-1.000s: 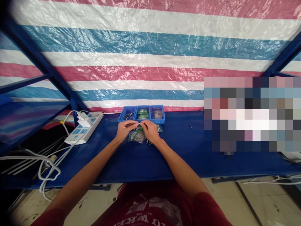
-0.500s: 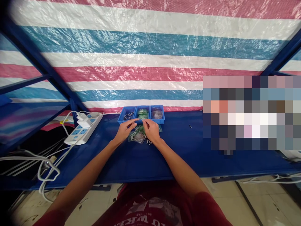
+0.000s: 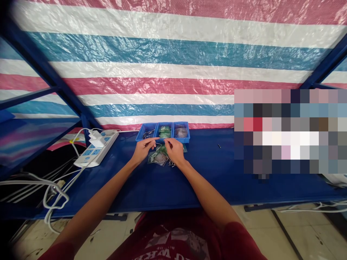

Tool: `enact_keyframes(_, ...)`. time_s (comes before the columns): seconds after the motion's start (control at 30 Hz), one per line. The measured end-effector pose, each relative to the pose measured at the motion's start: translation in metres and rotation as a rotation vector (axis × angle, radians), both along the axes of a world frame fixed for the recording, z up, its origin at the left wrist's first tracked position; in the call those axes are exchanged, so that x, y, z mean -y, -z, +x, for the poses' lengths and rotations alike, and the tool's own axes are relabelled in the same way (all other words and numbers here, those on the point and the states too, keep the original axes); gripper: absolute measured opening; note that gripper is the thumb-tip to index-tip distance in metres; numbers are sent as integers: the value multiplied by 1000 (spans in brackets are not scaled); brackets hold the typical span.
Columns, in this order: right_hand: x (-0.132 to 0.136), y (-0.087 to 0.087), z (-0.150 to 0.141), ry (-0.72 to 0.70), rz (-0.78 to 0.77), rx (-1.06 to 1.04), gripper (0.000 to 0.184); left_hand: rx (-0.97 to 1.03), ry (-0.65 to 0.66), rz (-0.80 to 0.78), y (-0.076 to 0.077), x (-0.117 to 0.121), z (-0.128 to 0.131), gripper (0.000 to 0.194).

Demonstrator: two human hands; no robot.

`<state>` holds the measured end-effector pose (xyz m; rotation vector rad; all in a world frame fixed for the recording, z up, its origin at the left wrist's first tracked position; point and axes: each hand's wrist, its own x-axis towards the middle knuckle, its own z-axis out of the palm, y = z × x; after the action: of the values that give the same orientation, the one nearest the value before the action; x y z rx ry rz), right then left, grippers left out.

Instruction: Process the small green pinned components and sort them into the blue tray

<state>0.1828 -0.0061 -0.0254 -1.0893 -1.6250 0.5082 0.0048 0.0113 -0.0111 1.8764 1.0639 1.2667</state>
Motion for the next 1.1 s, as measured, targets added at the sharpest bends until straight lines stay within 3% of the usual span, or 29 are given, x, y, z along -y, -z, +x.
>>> enact_keyframes(0.2,0,2,-3,-150,8,58,24,103,-4,-64,0,5,5,38)
enact_keyframes(0.43,-1,2,-2,-124,6,47,21,172,34,-122,-4,6,6,40)
enact_keyframes(0.7,-1,1,-1,-92,-11,-9,30,111,-73,-43,4,0,1,31)
enact_keyframes(1.1,0,1,-4,-133,-25,-90,26,63,27,-90,-7,7,4,33)
